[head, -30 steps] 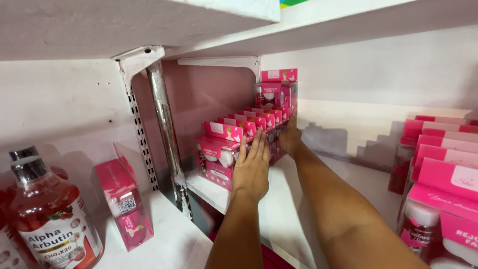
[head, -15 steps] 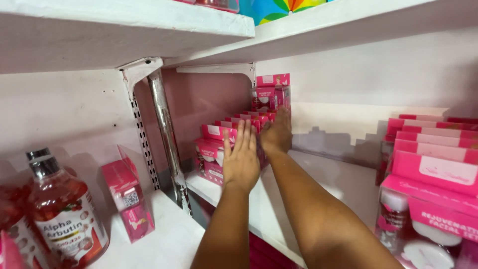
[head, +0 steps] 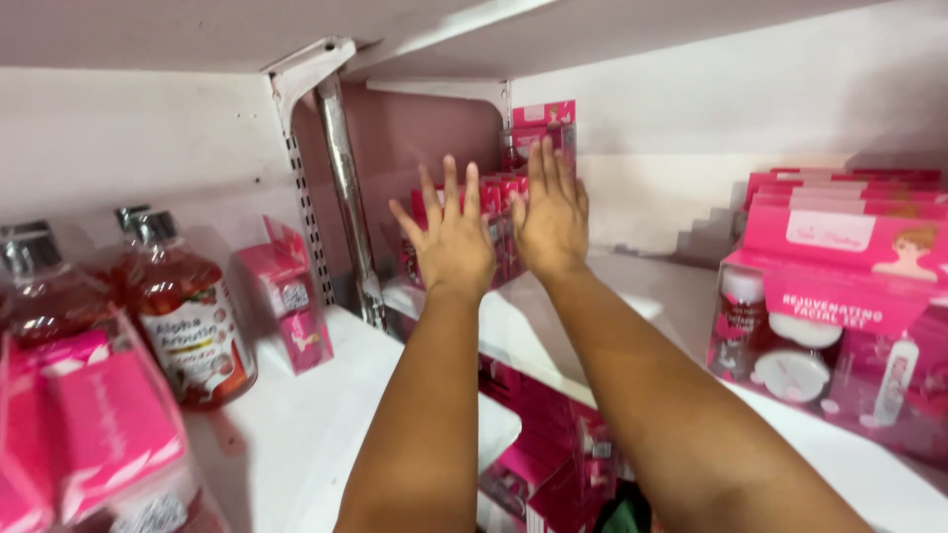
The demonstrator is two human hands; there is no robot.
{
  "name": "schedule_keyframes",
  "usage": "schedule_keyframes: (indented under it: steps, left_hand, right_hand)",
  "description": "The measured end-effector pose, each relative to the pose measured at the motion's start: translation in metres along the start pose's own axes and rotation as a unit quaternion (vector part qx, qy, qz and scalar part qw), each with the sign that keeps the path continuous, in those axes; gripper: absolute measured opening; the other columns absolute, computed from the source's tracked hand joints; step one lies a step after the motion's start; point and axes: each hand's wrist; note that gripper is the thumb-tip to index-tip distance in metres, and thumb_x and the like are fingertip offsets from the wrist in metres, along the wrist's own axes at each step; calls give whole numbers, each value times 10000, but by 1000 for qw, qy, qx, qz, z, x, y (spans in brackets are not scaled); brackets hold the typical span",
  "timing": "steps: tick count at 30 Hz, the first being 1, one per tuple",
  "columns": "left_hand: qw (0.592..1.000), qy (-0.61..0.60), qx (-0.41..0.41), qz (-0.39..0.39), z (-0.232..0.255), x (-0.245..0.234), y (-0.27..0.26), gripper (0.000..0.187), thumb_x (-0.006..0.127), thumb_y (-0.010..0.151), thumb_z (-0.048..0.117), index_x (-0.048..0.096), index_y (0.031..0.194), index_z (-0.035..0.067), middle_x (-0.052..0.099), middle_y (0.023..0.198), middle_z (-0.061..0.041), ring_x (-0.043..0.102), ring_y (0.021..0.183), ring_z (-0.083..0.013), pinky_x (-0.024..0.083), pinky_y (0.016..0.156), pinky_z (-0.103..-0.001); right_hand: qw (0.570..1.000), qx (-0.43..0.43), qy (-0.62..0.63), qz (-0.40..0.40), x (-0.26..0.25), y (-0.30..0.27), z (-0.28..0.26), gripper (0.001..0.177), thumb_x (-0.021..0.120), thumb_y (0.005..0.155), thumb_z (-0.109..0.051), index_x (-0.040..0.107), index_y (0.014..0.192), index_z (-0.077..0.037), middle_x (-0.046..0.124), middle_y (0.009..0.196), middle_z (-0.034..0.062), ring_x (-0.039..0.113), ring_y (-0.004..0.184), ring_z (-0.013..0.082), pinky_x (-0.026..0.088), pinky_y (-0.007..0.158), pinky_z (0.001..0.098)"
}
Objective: The person cleans rigid facial set boxes by wiping them with a cloth, then places them onto a retail shelf, aligning them with other boxes.
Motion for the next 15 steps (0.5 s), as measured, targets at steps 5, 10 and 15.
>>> schedule_keyframes:
  steps: [5,10,15]
  left_hand:
    - [999,6,-27,-31,18,-47,-16,685,490,1020,328,175,1628,315,22,1718,-4,-58,1571,-323,-43,1153,-778]
    - [998,-15,-38,-44,23,-74,-38,732,517,1010,328,141,1636,303,-24,1718,-9,-87,1571,-342,-40,1131,-812]
    - [999,-12,-21,-37,20,-80,-60,863,589,934,264,121,1655,177,20,1728,-27,-39,1586,-263,-41,1223,-675]
  right_hand:
    - [1000,-10,-7,10,-44,-22,-19,748,571,1004,-301,228,1637,-100,176,1718,75,220,1562,261,189,1234,518]
    - [999,-16,-10,28,-78,-54,-37,782,642,970,-269,258,1632,-105,175,1711,91,229,1543,316,205,1224,519]
    - [997,-49,-7,53,-101,-93,-53,755,661,990,-254,305,1628,-62,213,1709,146,240,1551,357,212,1238,525]
Point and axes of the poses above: each hand's wrist, its own y-axis towards the middle knuckle, its own x-axis out of the palm, z = x × y
